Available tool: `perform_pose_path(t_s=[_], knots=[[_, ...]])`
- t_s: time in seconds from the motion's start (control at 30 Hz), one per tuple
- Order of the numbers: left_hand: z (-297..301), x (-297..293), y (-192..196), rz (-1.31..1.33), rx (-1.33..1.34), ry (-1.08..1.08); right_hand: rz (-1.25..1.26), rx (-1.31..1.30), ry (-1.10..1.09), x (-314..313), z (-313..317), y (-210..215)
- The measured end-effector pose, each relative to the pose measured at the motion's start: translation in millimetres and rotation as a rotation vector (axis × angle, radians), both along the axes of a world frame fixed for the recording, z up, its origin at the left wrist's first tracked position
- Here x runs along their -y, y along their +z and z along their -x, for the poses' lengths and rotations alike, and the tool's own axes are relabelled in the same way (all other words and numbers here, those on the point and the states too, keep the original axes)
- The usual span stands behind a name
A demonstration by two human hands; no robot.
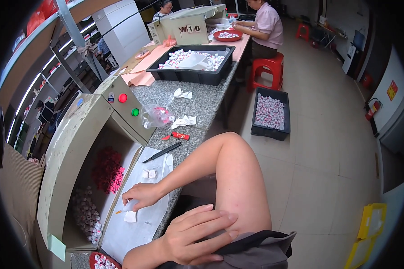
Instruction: Assembling small pink and white components using a glue applicator at a workstation.
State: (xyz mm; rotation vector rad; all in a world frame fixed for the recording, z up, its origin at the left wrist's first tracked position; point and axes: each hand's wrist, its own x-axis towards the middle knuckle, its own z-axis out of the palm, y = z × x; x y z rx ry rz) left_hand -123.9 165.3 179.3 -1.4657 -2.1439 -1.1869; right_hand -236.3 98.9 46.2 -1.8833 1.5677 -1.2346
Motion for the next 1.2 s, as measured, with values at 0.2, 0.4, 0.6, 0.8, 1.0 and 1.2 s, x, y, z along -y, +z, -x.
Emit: perform_pose_path(t_s=[0.2, 0.4, 0.6, 0.8, 1.0, 1.2], knots=[[-1, 0, 1, -0.037, 0.088, -0.008, -0.024, -0.025, 0.009, 1, -4, 2], [-5, 4, 2, -0.019, 0.107, 0.008, -0.009, -0.009, 0.006, 5, -7, -4], [-3, 5, 3, -0.023, 0.119, 0.009, -0.013, -0.003, 0.001, 7, -9, -6], [-4, 8, 2, -0.021, 0.206, -0.032, -0.049, 0.003, 0.007, 10, -10, -7], [4, 15, 3, 0.083, 0.204, -0.027, -0.060, -0.011, 0.006, 12, -11, -9], [30, 10, -7, -0.389, 0.963, 0.100, -0.126, -0.047, 0.027, 11, -11, -7]])
